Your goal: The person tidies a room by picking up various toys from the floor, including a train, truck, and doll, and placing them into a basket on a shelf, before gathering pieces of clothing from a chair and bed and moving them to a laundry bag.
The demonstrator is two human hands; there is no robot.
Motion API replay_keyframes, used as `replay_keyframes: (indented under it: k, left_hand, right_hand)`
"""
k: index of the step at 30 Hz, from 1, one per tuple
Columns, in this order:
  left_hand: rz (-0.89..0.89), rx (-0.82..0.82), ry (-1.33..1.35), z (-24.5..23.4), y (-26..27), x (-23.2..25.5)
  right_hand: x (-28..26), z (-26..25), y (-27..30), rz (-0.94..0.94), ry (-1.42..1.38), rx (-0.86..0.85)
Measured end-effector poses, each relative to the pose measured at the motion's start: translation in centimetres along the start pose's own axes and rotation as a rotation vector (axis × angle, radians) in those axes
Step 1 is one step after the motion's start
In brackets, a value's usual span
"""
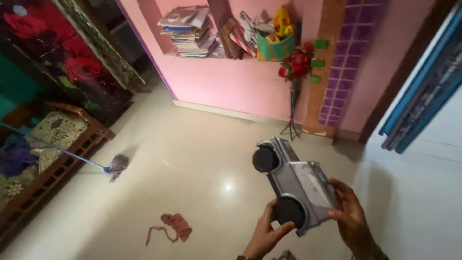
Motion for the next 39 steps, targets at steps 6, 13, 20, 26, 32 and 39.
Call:
replay_keyframes:
  k: [6,13,20,26,32,39]
  left_hand:
    - [-0.016,0.186,-0.020,-7.0,-9.9,1.3]
    - [-0.017,0.314,0.281,-15.0,-20.9,-3.2]
    - [0.052,0.139,-0.055,-27.4,-34.3,-1.7]
    - [0.178,0.057,-0.270,-33.1,-46.2,-1.6]
    - [0.185,-0.090,-0.336,-37.2,-54.7,-1.7]
    - [0.210,0.110,-0.410,-47.0,-64.2,-3.7]
  right_hand:
    - [0.7,4.5,-15.7,0.030,0.291,-0.300]
    - [7.6,7.8,-29.3,-0.079,0.604,-0.366]
    - [14.8,10.8,-42.6,0.154,0.734,-0.248]
    - [15.7,13.9,-52.7,0.004,0.596,0.022]
    - [18.6,11.8,-62.8,-0.224,1.177,0.312]
    - [20.7,9.5,-80.3,-0.294,1.439,0.556]
Point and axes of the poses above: each hand's wrist, its own y-axis away from the middle knuckle, its own z-axis out of the palm, x = y × z, the point moved 3 cm from there along -y, towards the middle knuckle, and after that the axes turned 1 degree about -z, right-handed, at the moved point
